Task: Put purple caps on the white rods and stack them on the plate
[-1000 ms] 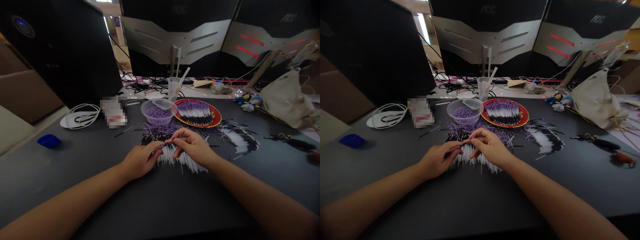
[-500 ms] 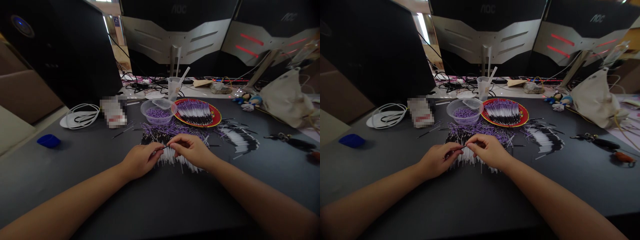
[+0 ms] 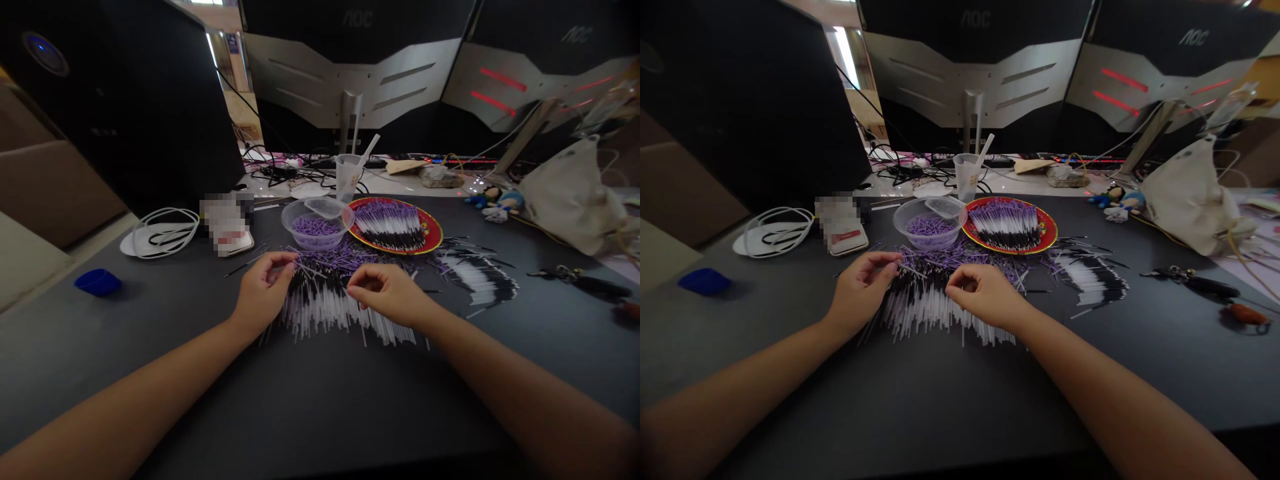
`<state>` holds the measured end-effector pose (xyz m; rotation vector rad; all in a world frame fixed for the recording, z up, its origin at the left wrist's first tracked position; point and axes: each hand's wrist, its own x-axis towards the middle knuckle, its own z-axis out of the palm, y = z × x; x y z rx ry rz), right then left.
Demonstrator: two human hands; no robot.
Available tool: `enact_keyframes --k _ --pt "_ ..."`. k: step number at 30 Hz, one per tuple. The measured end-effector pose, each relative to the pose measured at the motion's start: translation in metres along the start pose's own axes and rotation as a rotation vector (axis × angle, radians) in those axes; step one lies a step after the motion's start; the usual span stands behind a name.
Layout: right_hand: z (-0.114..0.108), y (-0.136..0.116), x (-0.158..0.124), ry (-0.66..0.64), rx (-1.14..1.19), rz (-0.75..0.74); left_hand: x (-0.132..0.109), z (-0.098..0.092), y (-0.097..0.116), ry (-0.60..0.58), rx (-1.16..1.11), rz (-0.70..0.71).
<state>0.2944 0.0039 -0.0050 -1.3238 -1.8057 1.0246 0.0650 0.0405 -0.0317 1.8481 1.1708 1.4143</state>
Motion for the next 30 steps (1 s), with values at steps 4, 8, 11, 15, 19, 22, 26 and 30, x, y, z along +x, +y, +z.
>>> enact_keyframes --k 4,8,11,15,19,22,26,30 --pt "0.002 0.000 -0.002 -0.122 -0.081 -0.009 -0.003 0.000 0.001 -0.033 -0.006 0.054" --pt "0.004 -0.002 -0.004 -0.228 -0.089 -0.013 -0.006 0.000 0.001 -0.094 0.097 0.087" --pt "0.008 -0.002 -0.004 -0.259 0.003 -0.037 -0.006 0.001 0.000 -0.131 0.123 0.137" --pt "0.011 0.000 -0.006 -0.311 0.108 -0.034 -0.004 0.000 0.001 -0.096 0.166 0.231" --pt "0.006 -0.002 -0.008 -0.366 0.106 -0.049 -0.003 -0.001 0.003 -0.104 0.201 0.219" --pt "0.004 -0.004 -0.010 -0.364 0.092 -0.055 -0.004 -0.002 0.004 -0.140 0.214 0.107" --pt "0.009 -0.004 -0.008 -0.308 0.052 -0.042 -0.007 -0.003 0.009 -0.187 0.278 0.112" --pt "0.016 -0.004 -0.007 -0.164 -0.036 -0.047 -0.014 -0.002 0.016 -0.279 0.363 0.278"
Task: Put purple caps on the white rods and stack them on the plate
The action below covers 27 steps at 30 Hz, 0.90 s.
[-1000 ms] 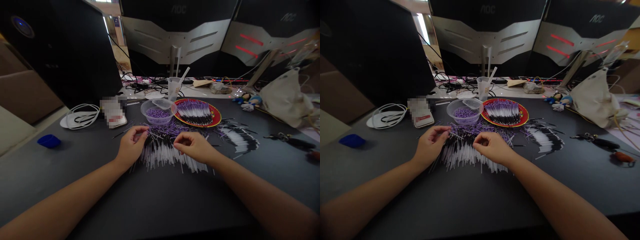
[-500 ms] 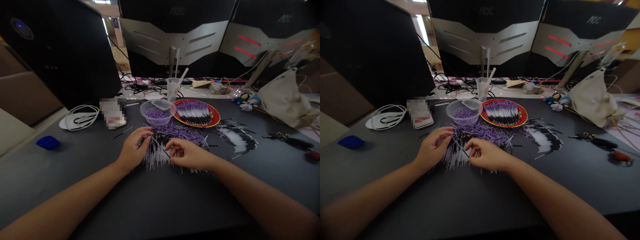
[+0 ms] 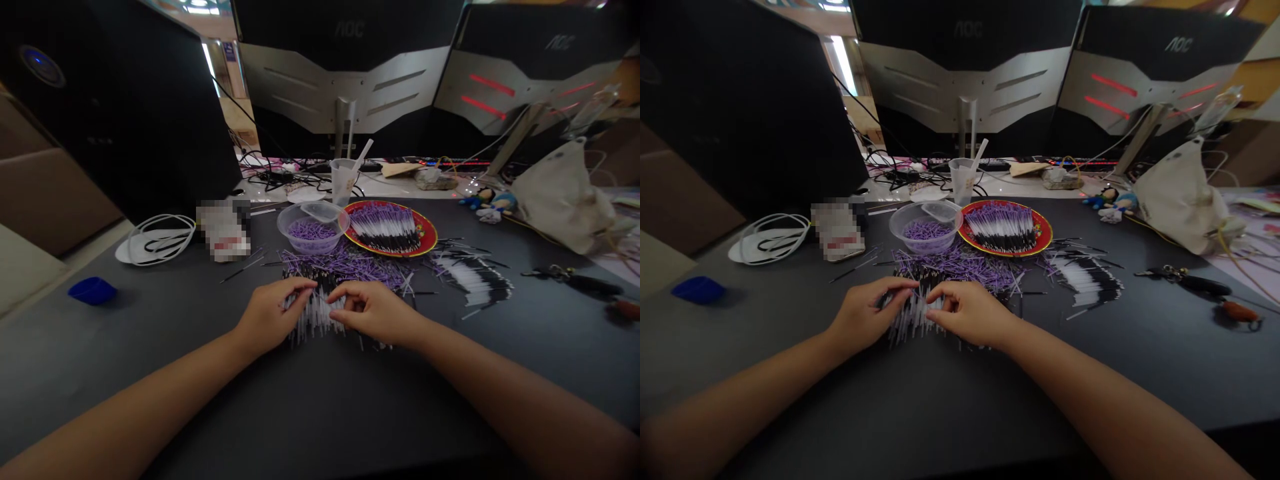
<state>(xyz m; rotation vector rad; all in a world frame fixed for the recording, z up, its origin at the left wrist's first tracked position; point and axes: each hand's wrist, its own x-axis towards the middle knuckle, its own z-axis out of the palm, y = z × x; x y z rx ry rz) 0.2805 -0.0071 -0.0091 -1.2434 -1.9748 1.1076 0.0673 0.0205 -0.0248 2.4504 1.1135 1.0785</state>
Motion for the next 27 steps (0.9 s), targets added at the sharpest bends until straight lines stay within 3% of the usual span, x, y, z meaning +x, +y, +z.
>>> enact_keyframes --k 5,8,11,15,21,24,27 --pt "0.004 -0.005 -0.003 0.071 -0.186 -0.052 -0.004 0.002 0.005 -0.129 0.061 0.191" --pt "0.003 -0.007 -0.003 0.099 -0.249 -0.081 -0.005 0.003 0.005 -0.176 0.048 0.171" --pt "-0.010 -0.001 0.004 0.219 -0.267 -0.061 -0.003 0.001 0.000 -0.122 0.087 0.100" --pt "-0.058 0.025 0.025 0.505 -0.355 0.047 0.005 -0.004 -0.014 -0.042 0.211 -0.064" --pt "-0.155 0.080 0.055 0.662 -0.731 0.274 0.020 -0.011 -0.038 -0.289 0.528 -0.182" --pt "-0.175 0.101 0.071 0.728 -0.760 0.353 0.021 -0.012 -0.042 -0.354 0.564 -0.210" --pt "-0.177 0.112 0.084 0.735 -0.788 0.358 0.020 -0.011 -0.043 -0.358 0.576 -0.195"
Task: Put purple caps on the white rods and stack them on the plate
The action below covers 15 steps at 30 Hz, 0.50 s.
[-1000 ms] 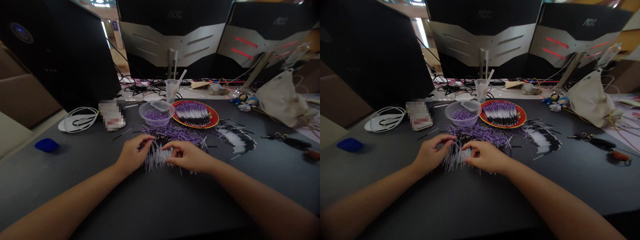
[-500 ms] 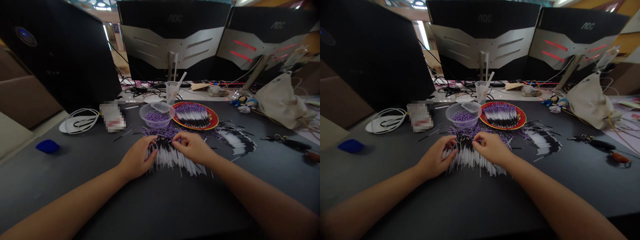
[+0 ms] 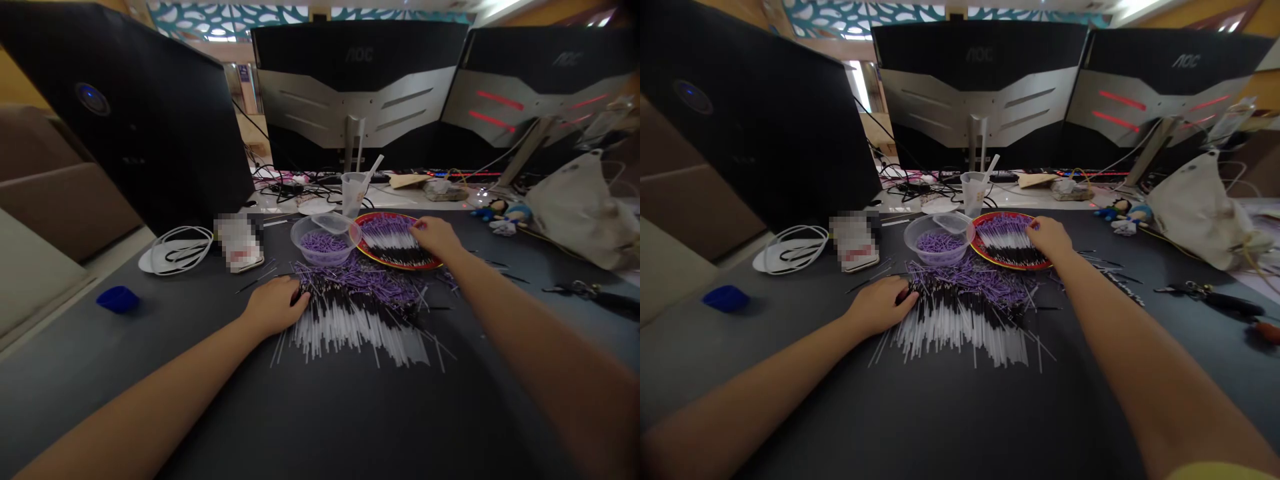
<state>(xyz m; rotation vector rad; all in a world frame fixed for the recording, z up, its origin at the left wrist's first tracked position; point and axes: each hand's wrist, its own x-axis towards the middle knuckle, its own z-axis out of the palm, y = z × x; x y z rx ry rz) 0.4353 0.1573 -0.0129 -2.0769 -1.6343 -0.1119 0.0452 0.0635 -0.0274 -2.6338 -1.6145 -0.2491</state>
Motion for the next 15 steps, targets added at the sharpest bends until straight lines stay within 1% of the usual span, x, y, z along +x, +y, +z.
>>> enact_keyframes --k 2,4,9,11,13,14,15 --pt "0.005 -0.002 0.003 -0.007 -0.001 -0.005 0.000 0.000 0.000 -0.007 -0.002 -0.003" --pt "0.005 -0.002 0.004 -0.019 0.002 -0.008 0.001 0.000 0.000 -0.019 -0.008 -0.008" --pt "-0.006 -0.002 -0.005 -0.063 0.011 -0.018 0.002 0.000 0.000 -0.036 -0.011 0.006" --pt "-0.012 -0.007 -0.018 -0.100 0.026 -0.027 0.002 0.000 0.001 -0.036 -0.007 0.009" --pt "-0.019 -0.018 -0.038 -0.144 0.040 -0.061 0.001 -0.001 0.002 -0.039 -0.007 0.003" --pt "-0.024 -0.024 -0.051 -0.170 0.040 -0.096 0.000 -0.002 0.003 -0.043 -0.009 0.000" --pt "-0.028 -0.031 -0.065 -0.202 0.018 -0.167 -0.002 -0.003 0.004 -0.047 -0.013 -0.003"
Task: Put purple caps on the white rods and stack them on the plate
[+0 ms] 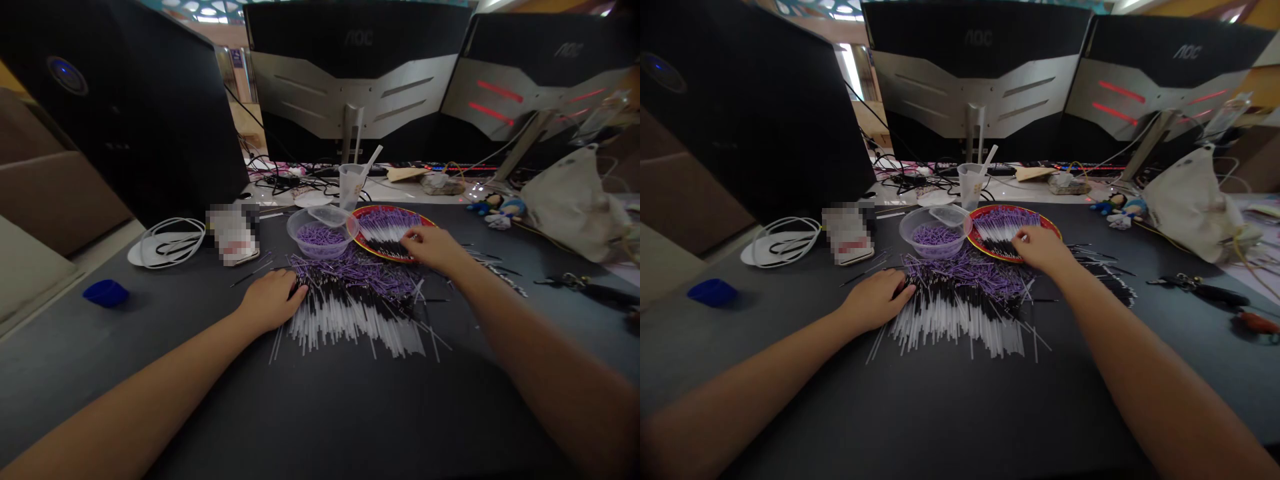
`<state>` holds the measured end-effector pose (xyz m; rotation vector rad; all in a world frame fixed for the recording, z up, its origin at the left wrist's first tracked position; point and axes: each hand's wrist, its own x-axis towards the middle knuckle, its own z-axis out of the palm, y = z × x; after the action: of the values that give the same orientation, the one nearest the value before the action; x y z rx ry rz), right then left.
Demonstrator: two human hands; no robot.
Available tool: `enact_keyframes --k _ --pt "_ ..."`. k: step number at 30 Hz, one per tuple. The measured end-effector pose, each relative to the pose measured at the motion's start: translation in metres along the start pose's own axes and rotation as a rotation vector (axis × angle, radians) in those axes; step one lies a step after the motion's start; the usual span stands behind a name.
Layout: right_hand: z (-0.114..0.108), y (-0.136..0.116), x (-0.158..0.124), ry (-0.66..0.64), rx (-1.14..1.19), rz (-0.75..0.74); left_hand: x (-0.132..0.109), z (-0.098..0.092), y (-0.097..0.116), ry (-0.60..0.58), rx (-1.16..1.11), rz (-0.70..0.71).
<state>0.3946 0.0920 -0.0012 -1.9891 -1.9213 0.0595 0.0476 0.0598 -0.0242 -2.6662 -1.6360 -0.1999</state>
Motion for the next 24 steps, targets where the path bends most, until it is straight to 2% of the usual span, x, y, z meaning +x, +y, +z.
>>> enact_keyframes --k 2,6,8,12,17,24 --pt "-0.005 -0.018 -0.027 -0.070 -0.103 -0.114 -0.003 -0.002 0.002 -0.010 -0.007 -0.009" --pt "-0.015 -0.037 -0.062 0.097 -0.242 -0.113 -0.007 -0.005 0.003 -0.025 -0.020 -0.050" --pt "-0.017 -0.035 -0.064 0.061 -0.204 -0.129 -0.007 -0.005 0.004 -0.024 -0.014 -0.055" --pt "-0.009 -0.023 -0.057 -0.185 -0.095 -0.208 -0.007 -0.006 0.008 -0.044 0.025 -0.055" --pt "0.006 -0.020 -0.055 -0.162 -0.081 -0.234 -0.009 -0.006 0.013 -0.112 0.030 -0.103" --pt "0.017 -0.026 -0.056 -0.155 0.001 -0.200 -0.010 -0.001 0.008 -0.071 -0.054 -0.096"
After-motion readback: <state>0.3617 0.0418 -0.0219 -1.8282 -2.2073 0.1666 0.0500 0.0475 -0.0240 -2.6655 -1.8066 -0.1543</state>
